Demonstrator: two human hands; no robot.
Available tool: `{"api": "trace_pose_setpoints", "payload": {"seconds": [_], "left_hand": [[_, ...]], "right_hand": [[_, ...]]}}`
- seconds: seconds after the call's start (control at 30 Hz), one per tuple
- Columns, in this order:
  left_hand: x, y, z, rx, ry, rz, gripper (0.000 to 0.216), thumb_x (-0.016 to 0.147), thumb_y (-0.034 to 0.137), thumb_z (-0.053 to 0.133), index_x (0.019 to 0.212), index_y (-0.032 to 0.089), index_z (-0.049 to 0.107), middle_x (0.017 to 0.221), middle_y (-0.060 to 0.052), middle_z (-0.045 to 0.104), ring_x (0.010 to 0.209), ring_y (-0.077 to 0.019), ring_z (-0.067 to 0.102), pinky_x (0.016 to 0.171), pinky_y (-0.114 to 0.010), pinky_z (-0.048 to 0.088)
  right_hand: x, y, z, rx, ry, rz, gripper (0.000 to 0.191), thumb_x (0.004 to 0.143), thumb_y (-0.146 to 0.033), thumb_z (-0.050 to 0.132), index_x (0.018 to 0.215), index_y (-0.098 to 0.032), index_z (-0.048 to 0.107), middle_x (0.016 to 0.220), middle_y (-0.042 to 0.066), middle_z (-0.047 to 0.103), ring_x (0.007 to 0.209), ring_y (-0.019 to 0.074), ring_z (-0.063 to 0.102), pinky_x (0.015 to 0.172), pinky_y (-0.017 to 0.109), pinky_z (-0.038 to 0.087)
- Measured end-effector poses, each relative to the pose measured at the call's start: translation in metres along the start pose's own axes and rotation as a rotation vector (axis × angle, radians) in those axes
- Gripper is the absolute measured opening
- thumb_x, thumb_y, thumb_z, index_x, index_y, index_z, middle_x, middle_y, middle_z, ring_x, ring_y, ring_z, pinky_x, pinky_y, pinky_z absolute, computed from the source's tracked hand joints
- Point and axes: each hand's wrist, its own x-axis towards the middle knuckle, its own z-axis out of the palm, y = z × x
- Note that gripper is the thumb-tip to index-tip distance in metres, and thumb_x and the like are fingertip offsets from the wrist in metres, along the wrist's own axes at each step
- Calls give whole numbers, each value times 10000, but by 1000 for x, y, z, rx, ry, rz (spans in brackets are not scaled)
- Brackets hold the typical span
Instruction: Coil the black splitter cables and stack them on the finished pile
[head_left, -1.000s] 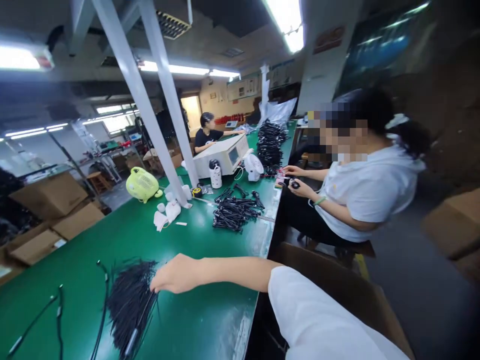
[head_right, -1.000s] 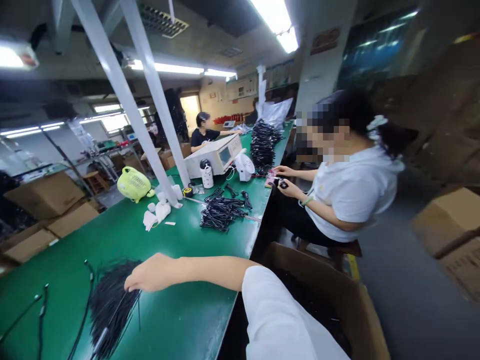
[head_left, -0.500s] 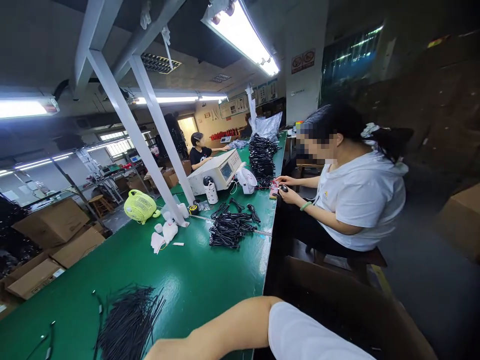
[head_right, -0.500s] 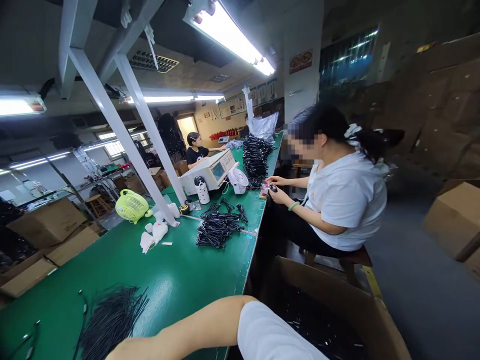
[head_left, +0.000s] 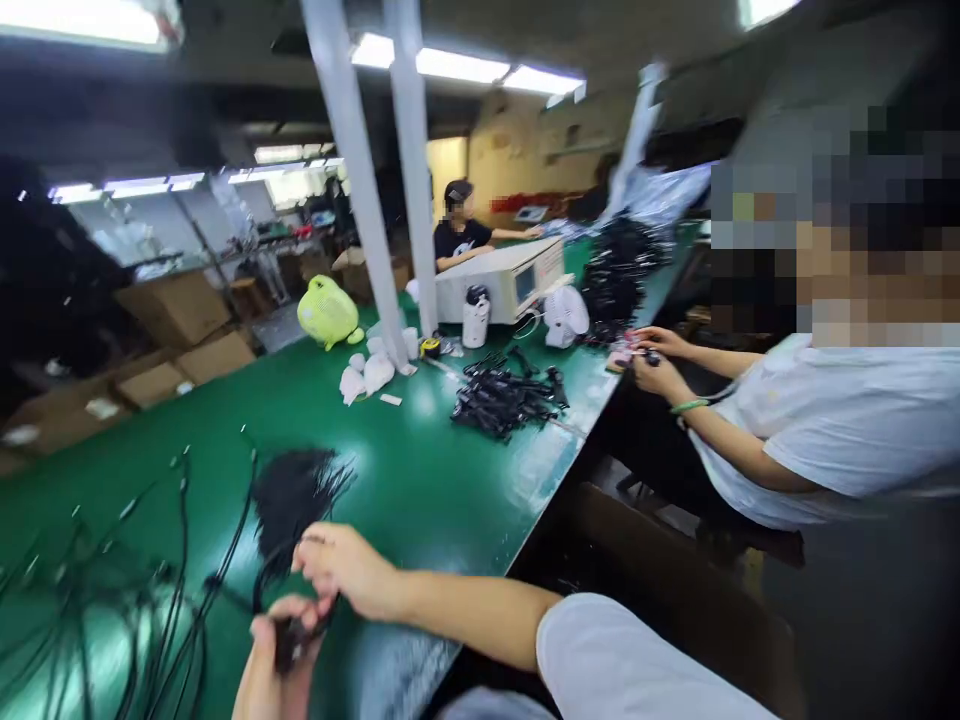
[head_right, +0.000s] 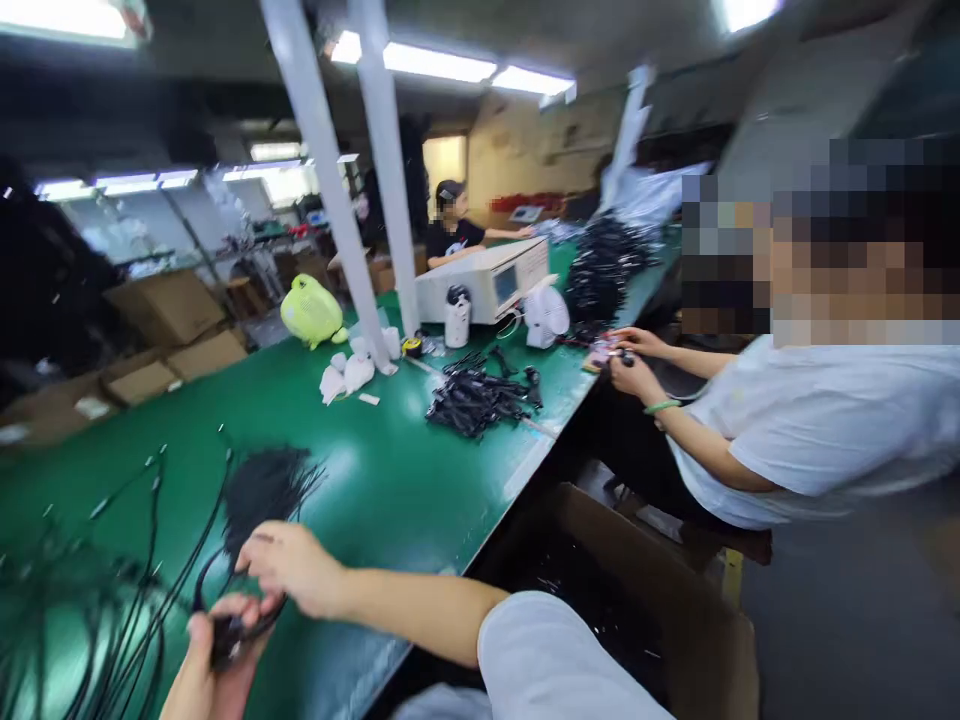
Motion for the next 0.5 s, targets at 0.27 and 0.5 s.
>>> {"api": "trace_pose_setpoints", "payload": {"seconds": [0.27,0.5], "left_hand": [[-4,-25,-10,-435,39,220,389,870,499,597,689,173,486,577,59,318,528,-84,368,576,-229,403],[-20,-53,-26,38,-78,244,459,822,614,583,748,166,513,534,70,381,496,-93,394,620,-281,378]], "right_hand": [[9,-2,3,269,-189,231,440,795,-477,653,647,-199,347,578,-86,229,458,47,188,422,172,260],[-6,11,21,83,20,73,448,737,-608,664,909,-205,572,900,51,617,893,171,610,774,301,525]]}}
